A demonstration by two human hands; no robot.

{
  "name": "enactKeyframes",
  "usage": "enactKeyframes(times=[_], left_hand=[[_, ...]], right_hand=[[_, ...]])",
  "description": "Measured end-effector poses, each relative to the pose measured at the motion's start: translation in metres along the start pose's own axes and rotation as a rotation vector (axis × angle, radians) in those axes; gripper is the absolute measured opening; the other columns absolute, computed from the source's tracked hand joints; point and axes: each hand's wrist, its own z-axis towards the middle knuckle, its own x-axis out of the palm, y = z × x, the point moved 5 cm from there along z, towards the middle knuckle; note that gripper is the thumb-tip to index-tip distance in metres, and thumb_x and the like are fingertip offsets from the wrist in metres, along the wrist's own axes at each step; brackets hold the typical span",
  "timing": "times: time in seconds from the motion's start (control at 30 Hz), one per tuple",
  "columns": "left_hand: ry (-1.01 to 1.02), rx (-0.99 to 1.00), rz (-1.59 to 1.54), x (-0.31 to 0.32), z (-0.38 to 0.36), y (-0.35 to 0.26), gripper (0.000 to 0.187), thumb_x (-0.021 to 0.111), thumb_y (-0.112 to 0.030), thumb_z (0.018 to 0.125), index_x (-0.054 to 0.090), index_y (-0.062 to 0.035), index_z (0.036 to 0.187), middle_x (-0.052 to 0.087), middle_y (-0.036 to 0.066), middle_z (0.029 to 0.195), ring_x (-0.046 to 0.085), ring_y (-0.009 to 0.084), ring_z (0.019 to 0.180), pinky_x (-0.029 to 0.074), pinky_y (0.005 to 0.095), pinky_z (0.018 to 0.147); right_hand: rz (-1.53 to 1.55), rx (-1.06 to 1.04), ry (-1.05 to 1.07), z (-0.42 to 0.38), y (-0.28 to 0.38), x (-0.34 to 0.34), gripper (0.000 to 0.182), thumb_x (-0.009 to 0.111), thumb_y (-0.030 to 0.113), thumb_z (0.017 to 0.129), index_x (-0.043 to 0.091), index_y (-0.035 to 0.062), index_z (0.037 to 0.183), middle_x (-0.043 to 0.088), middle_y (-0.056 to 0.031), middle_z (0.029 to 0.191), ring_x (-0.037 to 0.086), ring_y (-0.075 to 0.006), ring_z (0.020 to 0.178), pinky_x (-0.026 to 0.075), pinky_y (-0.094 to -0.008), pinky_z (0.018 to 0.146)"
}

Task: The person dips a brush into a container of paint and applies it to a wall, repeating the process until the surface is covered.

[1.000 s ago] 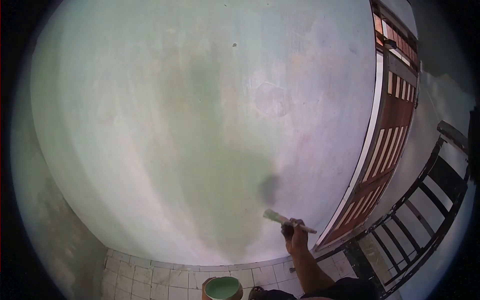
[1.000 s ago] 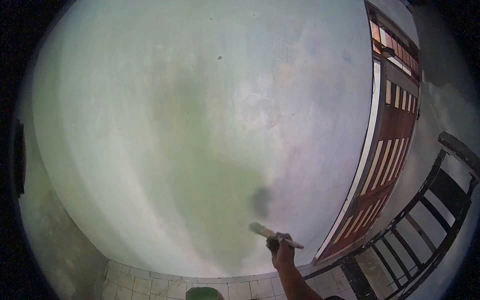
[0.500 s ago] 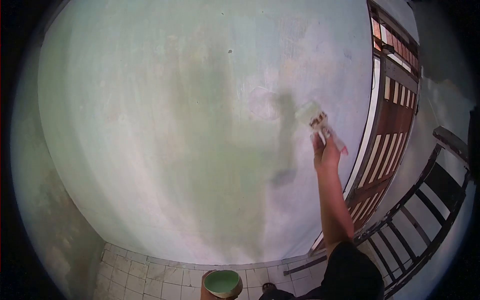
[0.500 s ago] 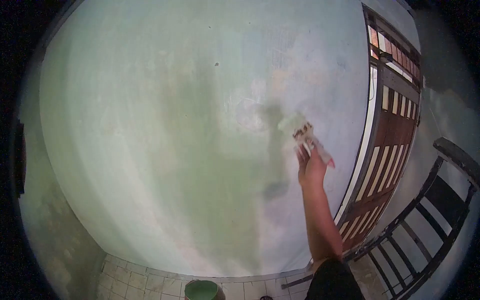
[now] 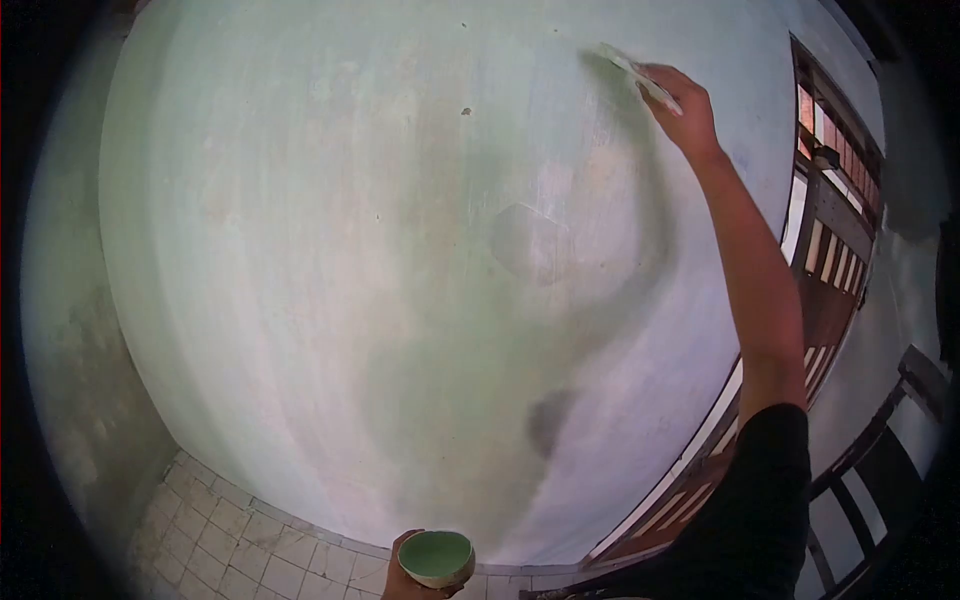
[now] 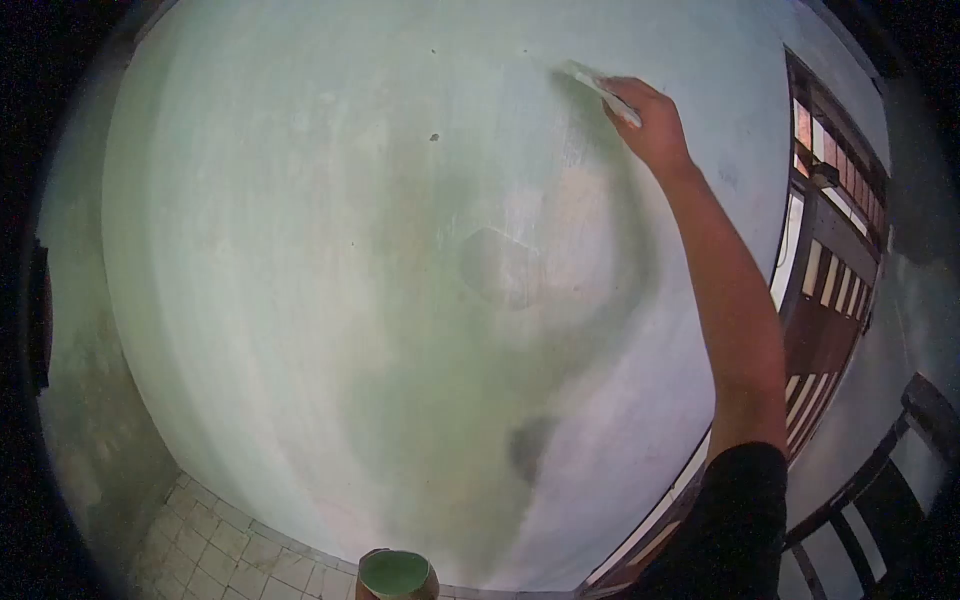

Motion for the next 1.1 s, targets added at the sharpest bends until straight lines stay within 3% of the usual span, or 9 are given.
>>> enactKeyframes(times=[0.07, 0.23, 0.5, 0.6, 0.63, 0.7, 0.9, 0.97, 1.1], left_hand=[[-0.021, 0.016, 0.046, 0.006, 0.015, 0.005, 0.103, 0.087, -0.037, 0.048, 0.029, -0.0034, 0.126, 0.051, 0.017, 0.116, 0.051, 0.0279, 0.109, 0.042, 0.0448, 0.090], [-0.049, 0.009, 0.047, 0.019, 0.038, 0.022, 0.105, 0.088, -0.038, 0.046, 0.028, -0.0029, 0.126, 0.052, 0.017, 0.115, 0.052, 0.0278, 0.107, 0.044, 0.0435, 0.089], [-0.054, 0.064, 0.018, 0.012, 0.052, 0.039, 0.104, 0.088, -0.035, 0.048, 0.028, -0.0034, 0.127, 0.051, 0.017, 0.116, 0.051, 0.0280, 0.108, 0.044, 0.0425, 0.089], [-0.045, 0.007, 0.049, 0.010, 0.054, 0.032, 0.105, 0.088, -0.035, 0.047, 0.028, -0.0034, 0.127, 0.050, 0.017, 0.117, 0.051, 0.0275, 0.108, 0.044, 0.0424, 0.089], [-0.049, 0.002, 0.043, 0.009, 0.055, 0.032, 0.105, 0.088, -0.035, 0.047, 0.028, -0.0034, 0.127, 0.050, 0.017, 0.117, 0.051, 0.0275, 0.108, 0.044, 0.0424, 0.089], [-0.048, 0.006, 0.106, 0.006, 0.057, 0.033, 0.105, 0.088, -0.035, 0.047, 0.028, -0.0033, 0.126, 0.050, 0.016, 0.117, 0.051, 0.0272, 0.108, 0.043, 0.0422, 0.089], [-0.087, 0.001, 0.083, 0.005, 0.054, 0.045, 0.104, 0.088, -0.032, 0.048, 0.027, -0.0026, 0.127, 0.049, 0.016, 0.117, 0.050, 0.0270, 0.109, 0.043, 0.0417, 0.090], [-0.094, -0.007, 0.054, 0.006, 0.051, 0.047, 0.103, 0.088, -0.030, 0.048, 0.027, -0.0025, 0.127, 0.049, 0.016, 0.118, 0.050, 0.0268, 0.109, 0.043, 0.0418, 0.090], [-0.090, -0.009, 0.027, 0.001, 0.047, 0.045, 0.099, 0.089, -0.024, 0.047, 0.031, -0.0019, 0.124, 0.050, 0.016, 0.117, 0.050, 0.0263, 0.109, 0.043, 0.0415, 0.090]], right_hand=[[-0.183, -0.139, 0.129, 0.016, -0.010, 0.018, 0.036, 0.064, 0.003, 0.071, 0.061, 0.0091, 0.106, 0.061, -0.0066, 0.107, 0.056, -0.0266, 0.099, 0.045, -0.0332, 0.087], [-0.289, -0.140, 0.237, 0.029, -0.019, 0.041, 0.040, 0.065, 0.004, 0.071, 0.060, 0.0107, 0.110, 0.060, -0.0057, 0.110, 0.055, -0.0252, 0.101, 0.044, -0.0330, 0.089], [-0.184, -0.252, 0.456, -0.067, 0.026, 0.030, 0.040, 0.068, 0.004, 0.069, 0.061, 0.0095, 0.108, 0.061, -0.0102, 0.107, 0.057, -0.0264, 0.099, 0.046, -0.0342, 0.087], [0.160, -0.032, 0.627, -0.069, 0.033, 0.021, 0.026, 0.064, 0.005, 0.074, 0.063, 0.0052, 0.100, 0.064, -0.0119, 0.097, 0.062, -0.0253, 0.085, 0.048, -0.0315, 0.080], [0.164, -0.034, 0.633, -0.059, 0.034, 0.020, 0.026, 0.064, 0.005, 0.074, 0.063, 0.0052, 0.100, 0.064, -0.0119, 0.097, 0.062, -0.0253, 0.085, 0.048, -0.0315, 0.080], [0.138, 0.252, 0.829, -0.044, 0.015, 0.031, 0.024, 0.063, 0.008, 0.074, 0.062, 0.0014, 0.097, 0.064, -0.0132, 0.094, 0.062, -0.0222, 0.082, 0.048, -0.0308, 0.077], [0.041, 0.282, 0.771, 0.055, -0.057, 0.064, 0.028, 0.062, 0.015, 0.079, 0.059, 0.0002, 0.102, 0.064, -0.0108, 0.095, 0.060, -0.0187, 0.082, 0.048, -0.0313, 0.076], [-0.326, 0.408, 0.553, 0.089, -0.053, 0.045, 0.021, 0.064, 0.020, 0.075, 0.068, 0.0099, 0.094, 0.065, -0.0167, 0.088, 0.062, -0.0195, 0.080, 0.049, -0.0301, 0.074], [-0.364, 0.304, 0.316, 0.100, -0.022, 0.023, 0.017, 0.063, 0.015, 0.077, 0.067, 0.0058, 0.091, 0.065, -0.0159, 0.085, 0.062, -0.0210, 0.075, 0.049, -0.0308, 0.071]])
